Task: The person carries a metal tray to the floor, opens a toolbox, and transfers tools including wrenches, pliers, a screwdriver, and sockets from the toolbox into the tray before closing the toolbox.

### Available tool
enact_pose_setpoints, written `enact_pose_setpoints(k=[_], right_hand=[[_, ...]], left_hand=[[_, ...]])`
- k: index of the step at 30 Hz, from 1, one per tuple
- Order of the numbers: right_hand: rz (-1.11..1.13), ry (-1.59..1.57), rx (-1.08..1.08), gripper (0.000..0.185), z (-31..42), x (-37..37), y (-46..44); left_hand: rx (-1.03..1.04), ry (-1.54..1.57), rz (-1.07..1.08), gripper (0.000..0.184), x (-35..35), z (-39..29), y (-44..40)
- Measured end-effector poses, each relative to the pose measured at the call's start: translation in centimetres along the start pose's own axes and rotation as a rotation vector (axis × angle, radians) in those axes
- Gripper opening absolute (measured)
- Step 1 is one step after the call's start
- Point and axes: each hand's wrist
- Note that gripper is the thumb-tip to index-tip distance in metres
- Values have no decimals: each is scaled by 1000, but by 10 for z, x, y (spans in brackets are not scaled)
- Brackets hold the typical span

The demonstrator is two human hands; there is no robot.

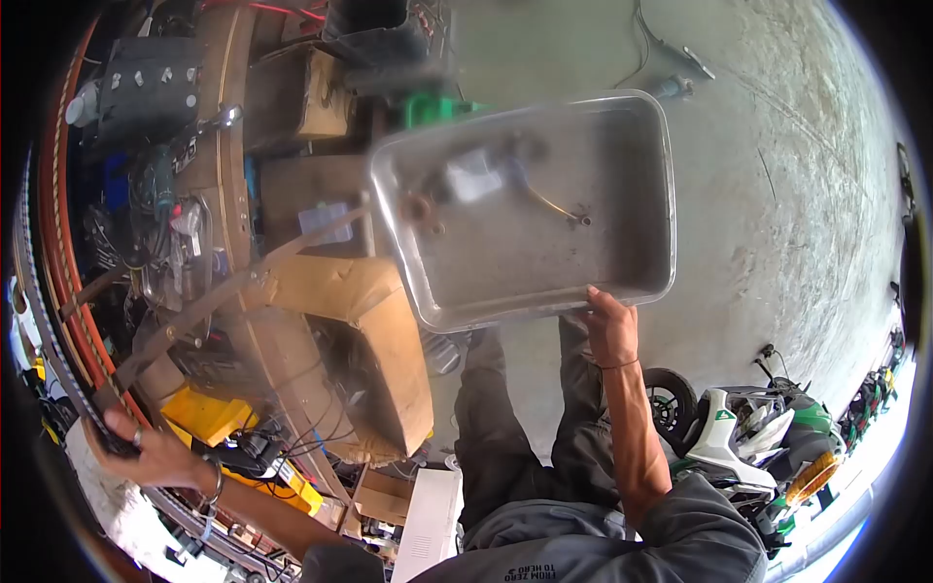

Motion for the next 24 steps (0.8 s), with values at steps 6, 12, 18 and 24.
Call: enact_pose_setpoints(k=[6,12,18,24], right_hand=[[39,3,127,27,8,-65,33],[-7,56,203,27,18,-107,59],[61,92,192,31,30,-126,64],[76,111,156,36,42,-134,67]], left_hand=[[-289,756,706,39,19,-226,106],[-479,892,1097,54,19,-297,174],[-314,790,1164,59,15,-326,187],[-215,779,1090,56,13,-332,203]])
Point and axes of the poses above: each hand's wrist, its own y-axis away from the middle knuckle, its own x-axis out of the palm, z = x × y, and after that the axes turned 13 degrees about y, right-handed
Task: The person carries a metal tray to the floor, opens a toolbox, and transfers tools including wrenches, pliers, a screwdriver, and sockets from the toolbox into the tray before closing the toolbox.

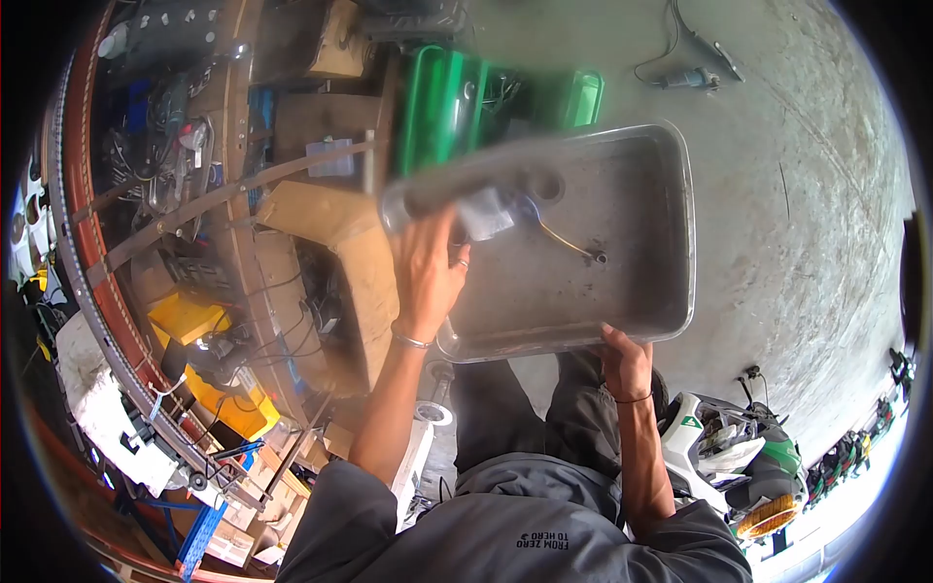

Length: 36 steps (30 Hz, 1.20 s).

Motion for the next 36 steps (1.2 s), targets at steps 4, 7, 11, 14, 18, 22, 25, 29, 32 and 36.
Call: enact_pose_setpoints(k=[4,7,11,14,18,22,25,29,32,36], right_hand=[[48,-11,-5,37,-1,-4,-6],[10,-27,-32,35,-1,3,-5],[-61,27,0,34,-4,5,-8],[-84,81,-8,34,-7,6,-8],[-56,88,-42,36,-20,-5,-4],[-38,67,-5,47,-22,-7,3],[-12,38,18,47,-24,-6,7],[35,13,12,47,-28,-1,4],[37,23,26,47,-26,1,5],[43,26,16,48,-23,5,9]], left_hand=[[39,23,-20,63,1,-1,11],[8,126,-67,66,-9,-16,17],[34,240,-186,66,-15,-44,7],[107,322,-149,66,2,-55,-18],[196,264,-64,58,49,-46,-47],[115,187,116,53,62,-36,-47],[120,248,96,53,61,-34,-43],[51,298,59,53,60,-40,-42],[40,214,94,50,58,-49,-43],[7,195,176,48,58,-57,-45]])
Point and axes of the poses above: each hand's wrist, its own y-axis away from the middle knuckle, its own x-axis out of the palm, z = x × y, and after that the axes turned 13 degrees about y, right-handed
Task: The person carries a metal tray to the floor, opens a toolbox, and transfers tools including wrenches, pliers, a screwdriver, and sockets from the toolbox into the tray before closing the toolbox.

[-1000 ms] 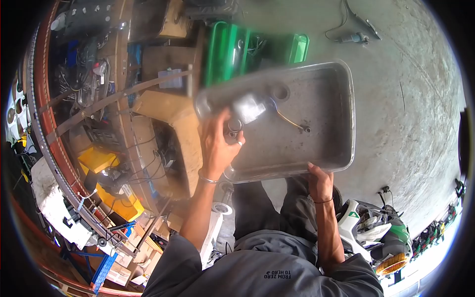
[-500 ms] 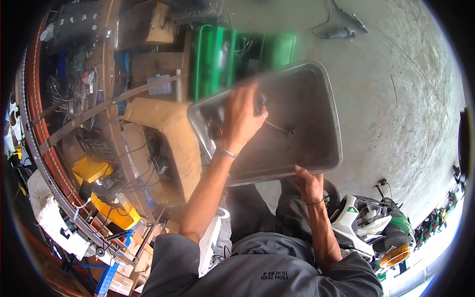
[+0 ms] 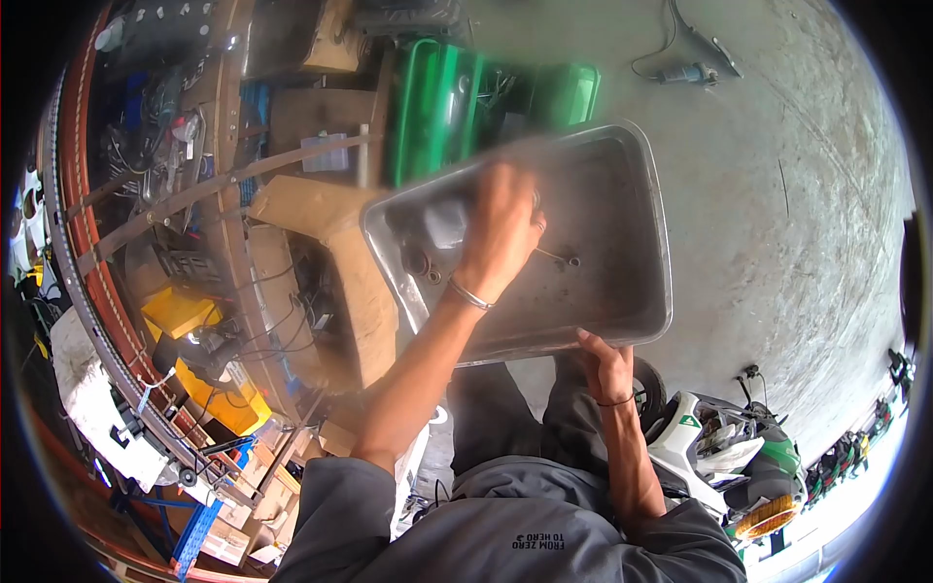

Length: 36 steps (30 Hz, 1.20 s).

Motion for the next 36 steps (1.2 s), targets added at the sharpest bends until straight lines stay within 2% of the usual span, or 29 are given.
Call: enact_pose_setpoints(k=[1,3,5,7,9,11,13,15,17,19,21,23,24,27,28,29,31,32,33,34,36], right_hand=[[6,7,10,48,1,-2,0],[11,18,18,48,2,-6,-7],[10,18,-74,46,-1,-11,-13],[15,-1,-56,44,7,-10,-20],[30,-26,-54,42,11,-9,-31],[24,-53,-43,39,5,-16,-43],[12,-44,-64,35,7,-16,-43],[-52,-27,-47,34,14,-15,-39],[-27,-35,-64,37,16,-18,-39],[1,-42,-78,39,19,-20,-37],[31,-54,-71,40,22,-18,-35],[42,-87,-59,40,13,-21,-37],[46,-128,-48,40,7,-25,-39],[55,-141,2,40,-11,-48,-45],[57,-137,4,40,-9,-44,-43],[25,-100,-28,41,-4,-37,-40],[-8,-62,-61,41,4,-27,-36],[-27,-30,-66,42,6,-25,-35],[-43,5,-70,42,9,-22,-34],[-40,11,-67,42,12,-16,-32],[-38,40,-119,43,16,-4,-27]], left_hand=[[-5,-1,-10,48,-3,-1,3],[40,271,-28,49,-11,-8,14],[-114,591,70,51,-31,-18,29],[-424,1255,191,53,-46,-13,53],[-509,1401,205,54,-68,-8,76],[-448,1442,218,51,-69,19,103],[-468,1646,140,61,-71,38,125],[-476,1767,87,58,-77,56,141],[-379,1831,45,58,-84,65,149],[-221,1905,98,58,-91,78,155],[-229,1946,32,54,-94,85,158],[-137,2043,-61,49,-96,93,154],[-124,2009,-104,43,-97,93,154],[-114,1925,-156,39,-101,102,156],[-166,1783,-269,32,-105,85,149],[-164,1784,-271,32,-109,76,144],[-326,1152,-311,28,-117,64,133],[-468,1000,-333,32,-119,49,119],[-309,855,-298,47,-117,45,104],[-265,805,-237,51,-115,42,90],[-145,368,-138,54,-115,33,61]])
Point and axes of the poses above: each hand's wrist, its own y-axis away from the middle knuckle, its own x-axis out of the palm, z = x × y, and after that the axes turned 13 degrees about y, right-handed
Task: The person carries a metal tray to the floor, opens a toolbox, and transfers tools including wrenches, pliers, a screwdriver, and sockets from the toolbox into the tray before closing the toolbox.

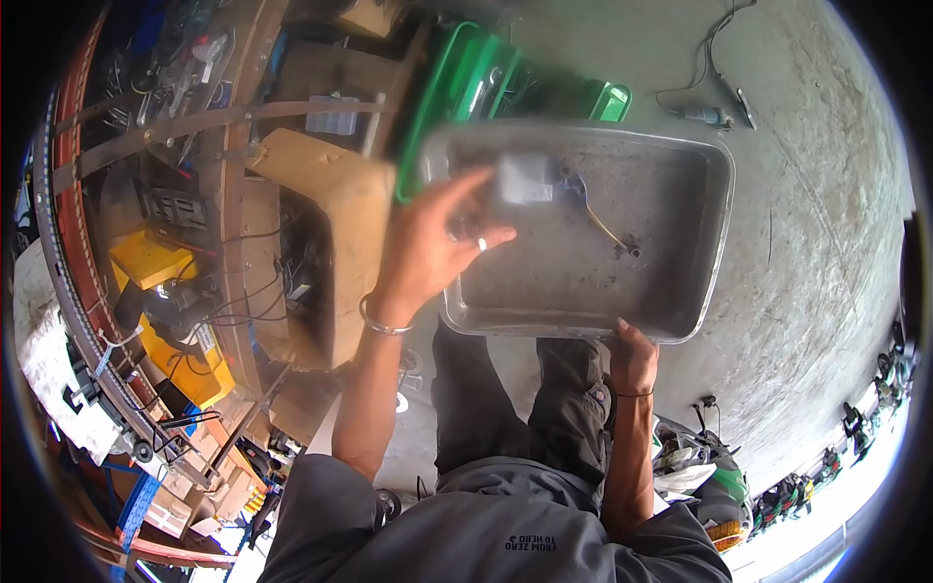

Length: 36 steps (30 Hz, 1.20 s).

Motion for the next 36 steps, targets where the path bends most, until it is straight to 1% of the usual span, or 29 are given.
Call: enact_pose_setpoints(k=[1,2,4,5,7,8,12,15,17,19,21,23,25,26,27,29,31,33,35,36], right_hand=[[-2,6,-3,43,-1,1,1],[13,15,8,43,-2,0,3],[9,29,13,43,-2,4,7],[4,33,12,43,-2,7,9],[28,26,-7,42,-3,10,12],[26,22,-5,42,-4,10,12],[35,35,20,41,-13,7,11],[27,46,32,42,-14,7,11],[15,45,41,42,-13,7,12],[49,23,61,44,-12,9,11],[40,-2,66,44,-11,13,9],[35,-27,66,43,-11,14,7],[3,-1,95,43,-13,11,3],[8,0,97,43,-13,11,2],[5,-2,73,42,-13,13,2],[5,1,51,41,-12,14,0],[0,15,41,41,-12,12,-1],[-3,9,52,40,-13,9,-3],[-5,-2,63,39,-19,4,-6],[2,-20,78,38,-25,-2,-10]], left_hand=[[36,-158,40,57,5,-6,-11],[36,-150,39,57,11,-2,-19],[62,-409,126,63,22,8,-30],[63,-403,128,63,27,13,-33],[-5,-579,229,62,33,21,-34],[-22,-614,252,56,34,18,-34],[-33,-664,237,51,41,32,-29],[-28,-592,246,49,43,29,-17],[-28,-508,185,47,44,19,-2],[-60,-497,187,49,43,15,15],[19,-321,98,53,42,14,32],[42,-309,93,54,39,13,44],[-139,-86,161,53,33,7,52],[-149,13,155,56,33,15,58],[-152,12,151,56,30,15,60],[-252,316,159,59,26,16,64],[-266,337,159,61,21,28,71],[-335,371,139,61,16,31,73],[-341,389,98,60,8,34,76],[-385,409,74,58,2,38,79]])
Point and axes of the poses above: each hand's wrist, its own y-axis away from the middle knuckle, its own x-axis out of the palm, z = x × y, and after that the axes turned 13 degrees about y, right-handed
